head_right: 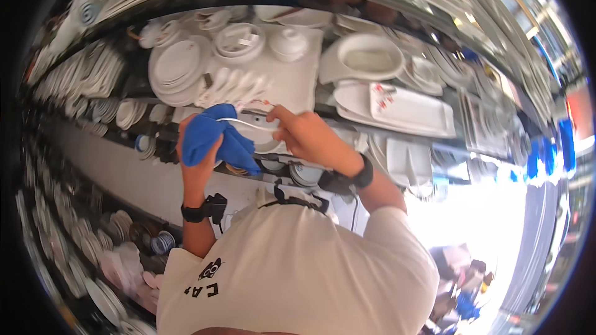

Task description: The person wipes white ceramic spoons and bowls with a blue cloth and places them on a shelf. The person handles items one at a time, wiping each piece before stacking it with others.

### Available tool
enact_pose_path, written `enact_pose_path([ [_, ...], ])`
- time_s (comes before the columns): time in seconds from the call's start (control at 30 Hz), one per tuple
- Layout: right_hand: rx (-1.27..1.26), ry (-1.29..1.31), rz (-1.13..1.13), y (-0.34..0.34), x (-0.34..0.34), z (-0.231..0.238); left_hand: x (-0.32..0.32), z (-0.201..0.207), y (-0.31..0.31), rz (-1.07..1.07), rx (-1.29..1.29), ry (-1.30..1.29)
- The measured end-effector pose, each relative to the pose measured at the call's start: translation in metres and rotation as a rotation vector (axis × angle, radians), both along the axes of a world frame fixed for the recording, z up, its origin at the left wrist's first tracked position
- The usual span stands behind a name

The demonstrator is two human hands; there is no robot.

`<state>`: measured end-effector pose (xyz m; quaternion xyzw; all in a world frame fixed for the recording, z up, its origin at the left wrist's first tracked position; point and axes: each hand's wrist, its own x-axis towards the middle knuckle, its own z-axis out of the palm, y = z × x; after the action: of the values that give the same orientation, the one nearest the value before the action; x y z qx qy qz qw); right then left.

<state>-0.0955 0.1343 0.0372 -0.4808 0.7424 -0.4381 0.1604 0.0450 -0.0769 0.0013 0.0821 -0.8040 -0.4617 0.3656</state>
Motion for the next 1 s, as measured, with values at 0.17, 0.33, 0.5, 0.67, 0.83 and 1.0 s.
enact_pose_path([
  [0.17,-0.02,0.064,-0.221,0.037,-0.037,0.001,0.009,-0.012,-0.009,-0.085,-0.016,-0.097],
  [0.33,-0.113,0.475,-0.642,0.095,-0.11,-0.004,0.021,-0.017,-0.018,-0.203,-0.001,-0.177],
  [0.5,0.133,0.769,-0.933,0.133,-0.187,-0.017,0.027,-0.023,-0.013,-0.226,0.095,-0.253],
  [0.67,0.375,0.819,-0.901,0.138,-0.224,-0.046,0.029,-0.023,-0.014,-0.223,0.11,-0.232],
  [0.83,0.472,0.799,-0.855,0.137,-0.239,-0.062,0.032,-0.027,-0.019,-0.209,0.103,-0.253],
  [1.0,0.479,0.728,-0.888,0.135,-0.256,-0.088,0.033,-0.024,-0.016,-0.218,0.116,-0.266],
])
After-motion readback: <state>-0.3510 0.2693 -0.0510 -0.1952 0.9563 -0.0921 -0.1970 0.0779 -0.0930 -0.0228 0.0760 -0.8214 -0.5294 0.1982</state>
